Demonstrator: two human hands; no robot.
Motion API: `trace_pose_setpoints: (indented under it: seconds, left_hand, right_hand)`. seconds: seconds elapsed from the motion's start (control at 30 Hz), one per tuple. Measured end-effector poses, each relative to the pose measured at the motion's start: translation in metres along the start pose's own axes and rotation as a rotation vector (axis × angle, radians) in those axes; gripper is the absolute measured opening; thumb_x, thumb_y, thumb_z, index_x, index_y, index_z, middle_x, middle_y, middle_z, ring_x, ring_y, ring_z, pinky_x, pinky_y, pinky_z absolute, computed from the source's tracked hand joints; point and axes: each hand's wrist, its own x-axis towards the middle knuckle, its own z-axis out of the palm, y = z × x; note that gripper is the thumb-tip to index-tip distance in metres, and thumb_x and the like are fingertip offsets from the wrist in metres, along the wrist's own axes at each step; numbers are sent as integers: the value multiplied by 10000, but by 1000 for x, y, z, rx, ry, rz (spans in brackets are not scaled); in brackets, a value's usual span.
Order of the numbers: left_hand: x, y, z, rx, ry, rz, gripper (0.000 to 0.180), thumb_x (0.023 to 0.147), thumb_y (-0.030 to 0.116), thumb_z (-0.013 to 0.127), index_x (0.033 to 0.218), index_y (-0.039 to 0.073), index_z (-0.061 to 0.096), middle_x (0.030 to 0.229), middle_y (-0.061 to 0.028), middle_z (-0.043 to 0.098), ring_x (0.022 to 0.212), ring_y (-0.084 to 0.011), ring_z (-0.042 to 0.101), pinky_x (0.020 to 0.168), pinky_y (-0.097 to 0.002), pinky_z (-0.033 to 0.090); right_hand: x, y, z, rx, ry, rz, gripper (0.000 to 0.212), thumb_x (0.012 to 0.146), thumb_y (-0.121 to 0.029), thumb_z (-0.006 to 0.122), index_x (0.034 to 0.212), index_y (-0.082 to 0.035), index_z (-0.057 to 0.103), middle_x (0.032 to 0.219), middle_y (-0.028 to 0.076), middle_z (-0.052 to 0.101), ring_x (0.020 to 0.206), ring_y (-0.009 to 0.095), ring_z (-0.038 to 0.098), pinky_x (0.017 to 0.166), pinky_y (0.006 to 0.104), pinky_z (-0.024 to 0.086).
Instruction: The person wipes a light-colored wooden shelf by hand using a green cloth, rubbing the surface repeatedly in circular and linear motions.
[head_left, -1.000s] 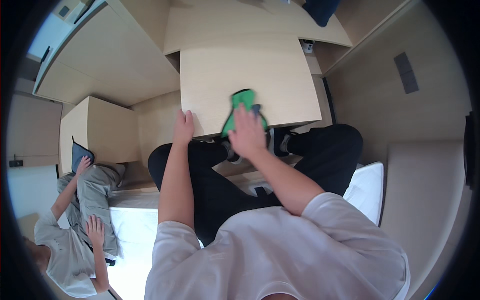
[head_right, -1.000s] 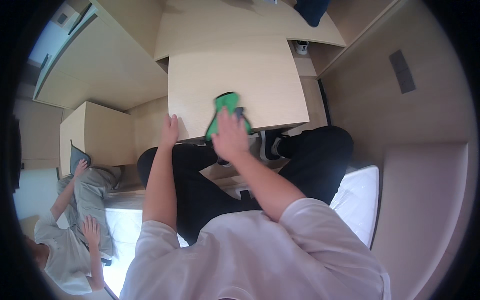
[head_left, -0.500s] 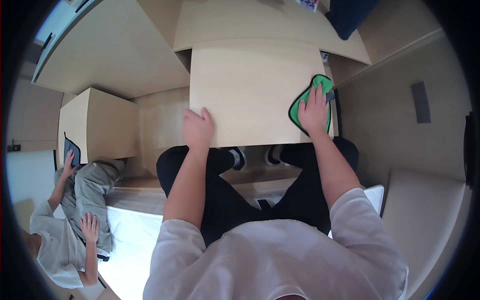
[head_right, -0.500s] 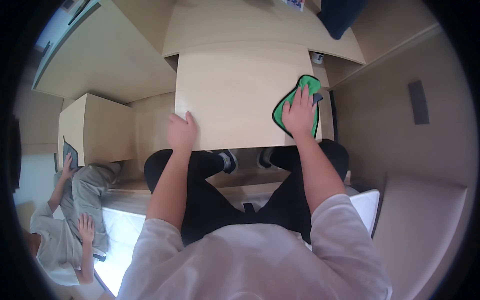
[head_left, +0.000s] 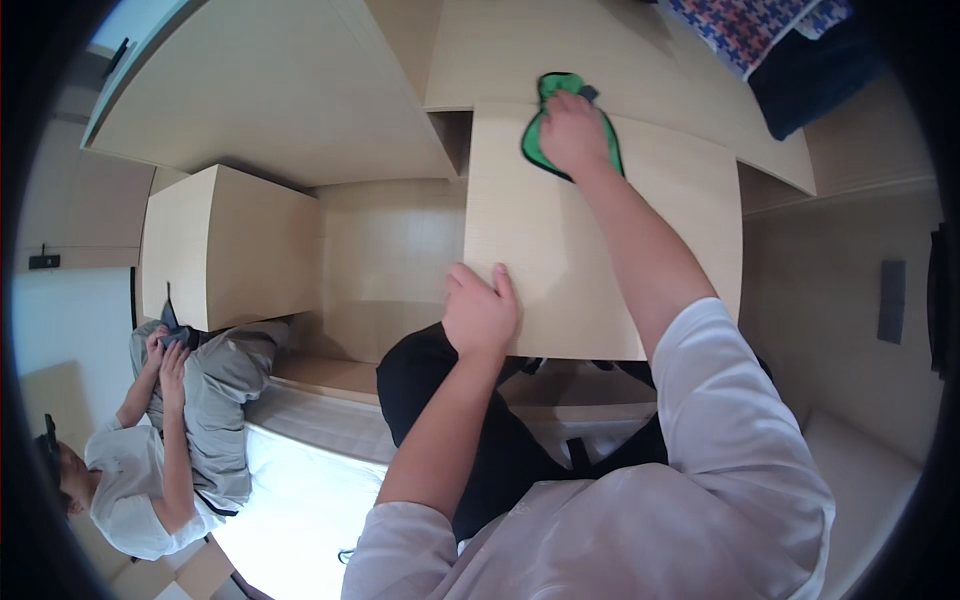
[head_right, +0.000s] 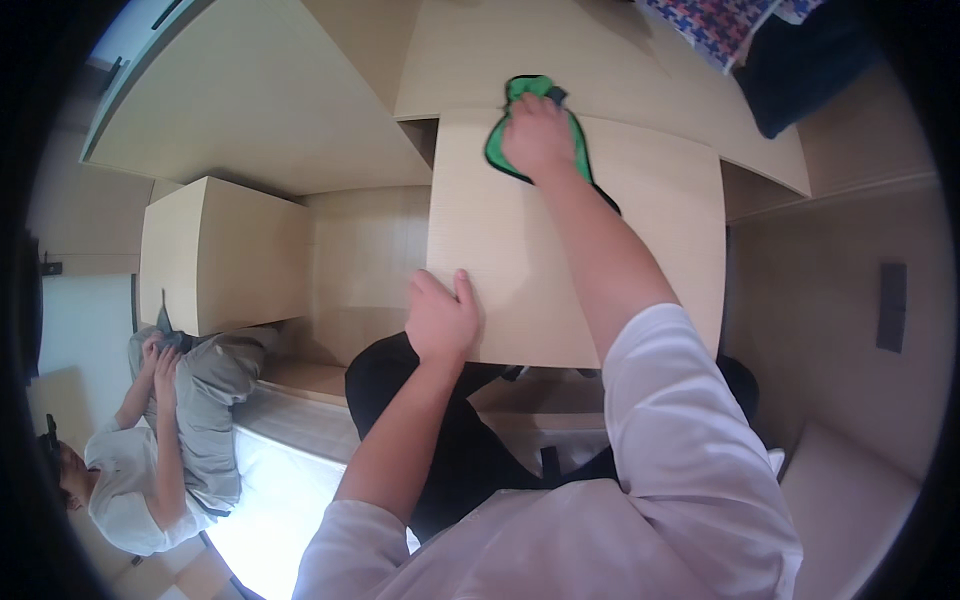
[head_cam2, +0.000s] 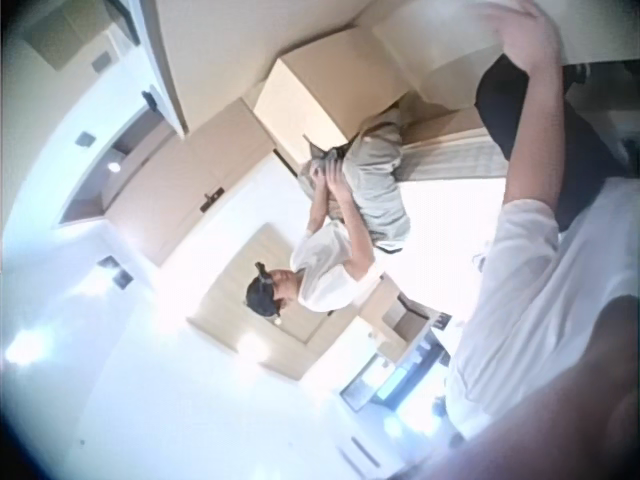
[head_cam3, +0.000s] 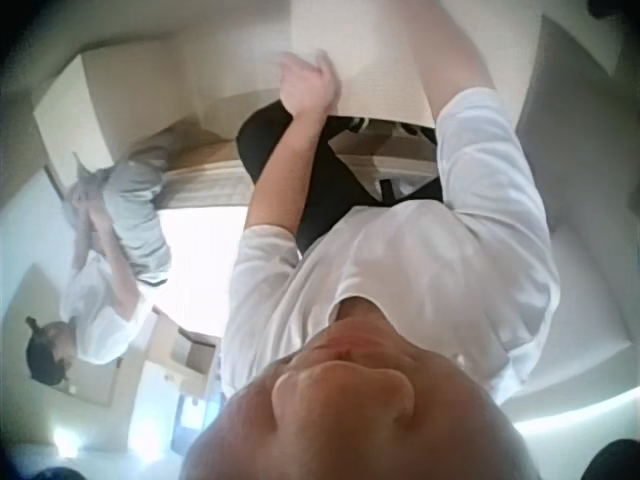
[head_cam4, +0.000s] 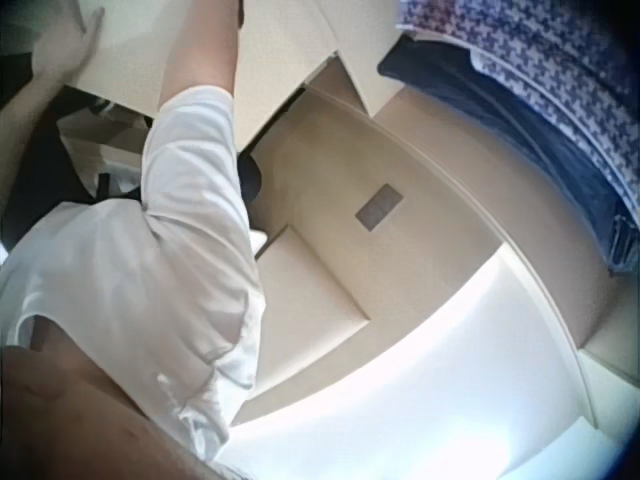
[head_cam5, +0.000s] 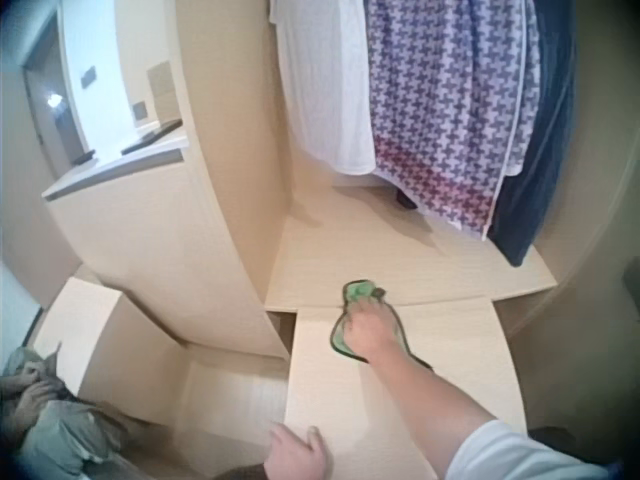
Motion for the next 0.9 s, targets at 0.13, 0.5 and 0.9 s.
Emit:
trace_pose_setpoints:
  seconds: [0.13, 0.5, 0.9]
  left_hand:
    - [4, 5, -3, -8, -41, -3, 521, 1049, 504, 577, 1131, -3, 492, 1109, -242, 643, 951, -458, 712, 757, -576, 593]
    - [9, 9, -4, 22, -74, -30, 505, 1052, 509, 572, 1136, 18, 495, 1102, -257, 671, 967, -495, 702, 805, -619, 555]
    - [7, 7, -5, 44, -45, -68, 511, 1053, 543, 558, 1140, 44, 488, 1084, -242, 705, 980, -495, 706, 832, -614, 543]
  right_hand:
    - [32, -75, 11, 11, 61, 6, 375, 999, -312, 584, 1303, -123, 695, 1387, 106, 648, 1342, 329, 570, 1066, 544, 482]
    - [66, -39, -7, 34, -135, 55, 387, 1013, -355, 550, 1267, -143, 751, 1362, 57, 707, 1303, 279, 617, 1067, 521, 482]
    - [-53, 283, -72, -125, 101, 301, 298, 1009, -266, 603, 1196, -65, 720, 1287, 173, 708, 1208, 376, 665, 991, 533, 556]
